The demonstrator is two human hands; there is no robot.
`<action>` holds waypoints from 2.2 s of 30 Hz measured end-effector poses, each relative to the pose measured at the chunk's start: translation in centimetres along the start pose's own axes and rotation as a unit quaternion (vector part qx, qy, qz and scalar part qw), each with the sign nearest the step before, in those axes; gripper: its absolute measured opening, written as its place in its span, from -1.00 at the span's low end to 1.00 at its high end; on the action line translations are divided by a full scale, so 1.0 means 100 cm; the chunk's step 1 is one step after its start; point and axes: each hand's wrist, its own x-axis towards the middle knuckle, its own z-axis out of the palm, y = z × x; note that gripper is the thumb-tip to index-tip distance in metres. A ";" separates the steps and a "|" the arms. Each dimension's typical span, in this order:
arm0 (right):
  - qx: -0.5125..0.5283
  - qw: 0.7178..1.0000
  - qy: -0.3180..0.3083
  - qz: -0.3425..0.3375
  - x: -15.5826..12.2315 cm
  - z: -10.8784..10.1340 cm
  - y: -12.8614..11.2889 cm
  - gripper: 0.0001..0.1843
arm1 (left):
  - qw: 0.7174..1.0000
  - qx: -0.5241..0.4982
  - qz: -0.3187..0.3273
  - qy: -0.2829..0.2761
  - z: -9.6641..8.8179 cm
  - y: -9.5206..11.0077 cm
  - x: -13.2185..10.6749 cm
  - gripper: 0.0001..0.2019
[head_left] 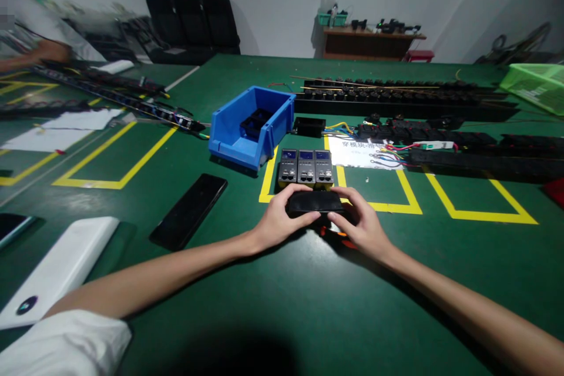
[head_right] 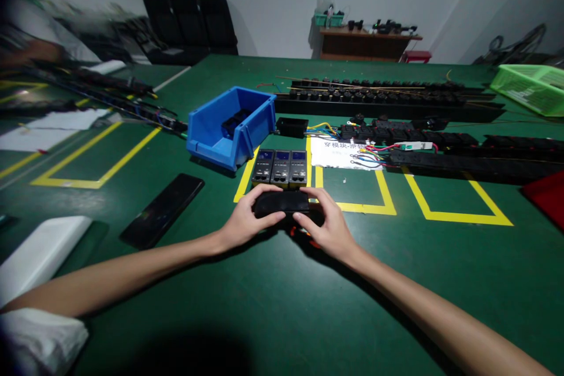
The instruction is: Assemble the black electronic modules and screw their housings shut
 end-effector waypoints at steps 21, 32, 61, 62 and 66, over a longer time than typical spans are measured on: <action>0.101 0.990 0.087 0.052 0.005 -0.001 0.000 -0.59 | 0.987 -0.146 -0.049 -0.050 0.000 -0.008 0.009 -0.55; 0.111 0.988 0.090 0.062 0.007 -0.004 0.000 -0.68 | 0.986 -0.154 -0.039 -0.045 -0.004 -0.010 0.012 -0.60; -0.398 0.881 -0.222 -0.126 -0.004 -0.023 -0.034 -0.63 | 0.924 -0.330 -0.082 -0.174 -0.009 -0.010 0.008 -0.37; -0.412 0.874 -0.225 -0.126 -0.007 -0.021 -0.034 -0.66 | 0.925 -0.332 -0.077 -0.169 -0.009 -0.010 0.008 -0.37; -0.419 0.875 -0.201 -0.136 -0.014 -0.021 -0.027 -0.92 | 0.926 -0.343 -0.073 -0.143 -0.009 -0.012 0.009 -0.30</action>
